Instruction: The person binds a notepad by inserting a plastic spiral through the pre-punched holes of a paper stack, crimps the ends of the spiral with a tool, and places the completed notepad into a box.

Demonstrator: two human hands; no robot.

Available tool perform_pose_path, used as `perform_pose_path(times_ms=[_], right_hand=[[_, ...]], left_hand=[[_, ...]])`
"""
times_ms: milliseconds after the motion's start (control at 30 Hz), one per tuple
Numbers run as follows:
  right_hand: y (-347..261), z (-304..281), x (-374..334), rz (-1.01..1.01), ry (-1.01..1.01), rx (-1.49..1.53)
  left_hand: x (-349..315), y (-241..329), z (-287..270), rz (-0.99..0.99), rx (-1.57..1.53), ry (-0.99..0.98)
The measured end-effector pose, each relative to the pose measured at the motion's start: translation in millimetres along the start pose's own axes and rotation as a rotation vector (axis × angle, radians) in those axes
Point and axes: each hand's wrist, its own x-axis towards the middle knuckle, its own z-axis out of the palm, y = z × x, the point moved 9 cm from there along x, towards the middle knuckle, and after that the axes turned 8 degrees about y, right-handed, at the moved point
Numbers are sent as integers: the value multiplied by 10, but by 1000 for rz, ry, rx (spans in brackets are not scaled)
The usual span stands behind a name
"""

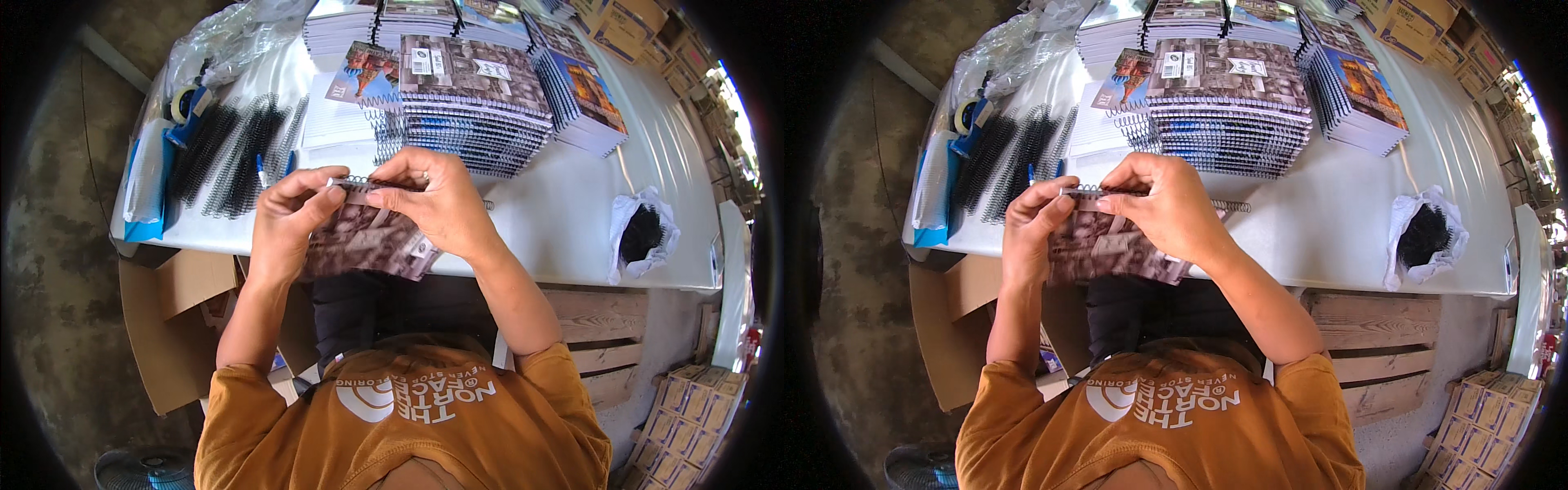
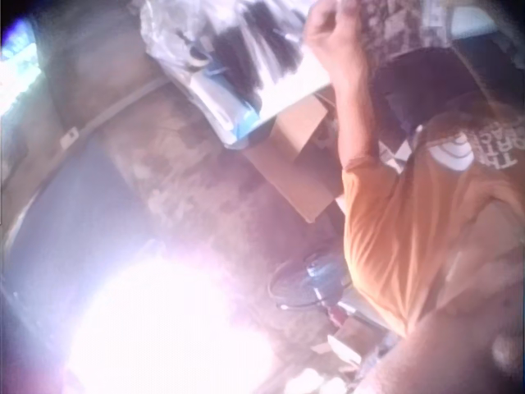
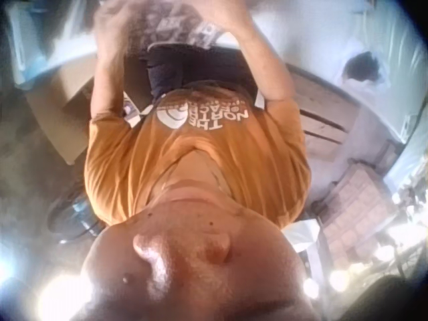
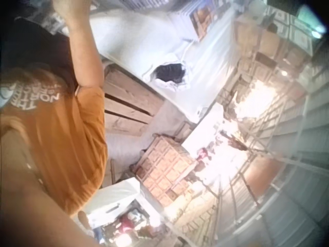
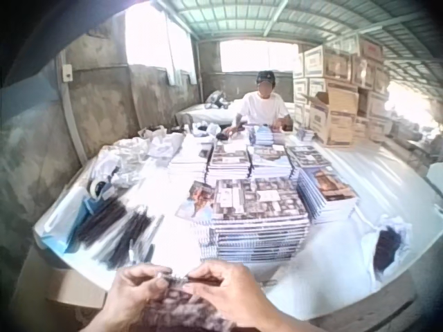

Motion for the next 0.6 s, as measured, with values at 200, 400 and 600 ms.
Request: perform_pose_path(times_ms=[200, 400, 600], right_hand=[[-101, -58, -109, -122, 170, -221], [-401, -192, -195, -313, 247, -416], [-1305, -1376, -224, -836, 781, -403]], left_hand=[[237, -36, 190, -23, 21, -255], [324, 75, 414, 184, 153, -375], [361, 751, 661, 656, 421, 80]])
